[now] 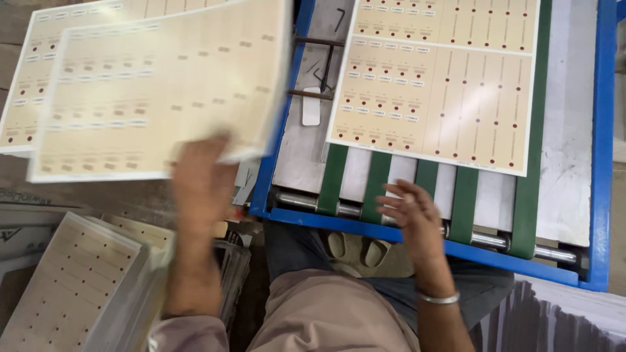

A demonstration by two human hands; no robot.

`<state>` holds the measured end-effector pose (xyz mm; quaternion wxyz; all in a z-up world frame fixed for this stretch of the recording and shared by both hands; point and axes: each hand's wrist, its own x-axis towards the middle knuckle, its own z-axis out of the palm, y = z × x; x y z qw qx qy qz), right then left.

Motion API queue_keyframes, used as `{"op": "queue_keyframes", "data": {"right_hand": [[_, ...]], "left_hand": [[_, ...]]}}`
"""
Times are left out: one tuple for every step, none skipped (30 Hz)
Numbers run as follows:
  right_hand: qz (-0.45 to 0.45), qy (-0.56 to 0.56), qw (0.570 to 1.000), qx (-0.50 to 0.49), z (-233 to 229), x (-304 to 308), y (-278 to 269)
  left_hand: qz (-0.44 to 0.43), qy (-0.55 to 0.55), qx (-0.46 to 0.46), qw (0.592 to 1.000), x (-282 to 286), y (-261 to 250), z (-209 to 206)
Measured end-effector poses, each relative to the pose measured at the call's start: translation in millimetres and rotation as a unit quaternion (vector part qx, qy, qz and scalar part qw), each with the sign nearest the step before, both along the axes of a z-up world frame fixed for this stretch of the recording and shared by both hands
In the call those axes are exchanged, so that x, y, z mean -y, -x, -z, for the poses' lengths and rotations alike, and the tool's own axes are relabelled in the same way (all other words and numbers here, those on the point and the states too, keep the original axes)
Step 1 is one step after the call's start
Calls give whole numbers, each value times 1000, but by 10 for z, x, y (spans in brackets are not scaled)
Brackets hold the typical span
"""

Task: The person repeatedly picks up sheets of printed paper from a conveyor belt and stacks them onto a pile on a table to the left. The person uses both hands to align the sheets and maintain a neat stack throughout the process.

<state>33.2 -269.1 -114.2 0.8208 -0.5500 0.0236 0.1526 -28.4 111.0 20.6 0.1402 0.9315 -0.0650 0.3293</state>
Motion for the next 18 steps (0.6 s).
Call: {"op": "queue_keyframes", "data": {"right_hand": [[-61,-52,996,32,-63,-155,23],[-122,-104,985,63,-104,-294,51],[-129,-107,984,63,-119,-428,116],[-136,-109,983,64,-114,-558,197],[-142,-111,981,64,-100,-637,246],[-84,-140,986,19,-78,-660,234],[-23,-169,985,-27,-36,-667,202],[39,-198,977,-73,27,-662,162],[86,-145,984,-54,94,-561,85],[133,-92,986,-36,154,-366,-21],[175,-86,980,-40,207,-149,-159],[217,-80,972,-44,263,16,-256],[268,-63,961,-33,299,198,-332],[319,-46,947,-20,316,395,-415],[332,-31,943,10,349,564,-430],[344,-17,938,41,371,762,-445],[362,-10,931,45,408,922,-486],[380,-4,924,48,464,1042,-520]], "left_hand": [[55,-22,-26,998,231,-29,58],[64,-60,-120,989,505,-90,135],[79,-78,-136,984,809,-166,212],[107,-120,-120,980,1083,-139,251],[135,-161,-103,972,1266,-106,258],[162,-136,-114,971,1327,-88,240],[190,-111,-127,967,1363,-48,219],[218,-87,-140,962,1379,-28,206],[185,-109,-143,966,1312,-46,196],[151,-132,-147,969,1155,-84,180],[115,-154,-149,970,976,-109,160],[84,-169,-148,971,767,-99,126],[56,-184,-146,970,555,-96,84],[7,-174,-153,973,371,-103,50],[-41,-163,-162,972,200,-109,20],[-62,-160,-132,976,56,-127,3],[-86,-155,-101,979,-60,-143,2],[-94,-147,-91,980,-150,-153,12]]}}
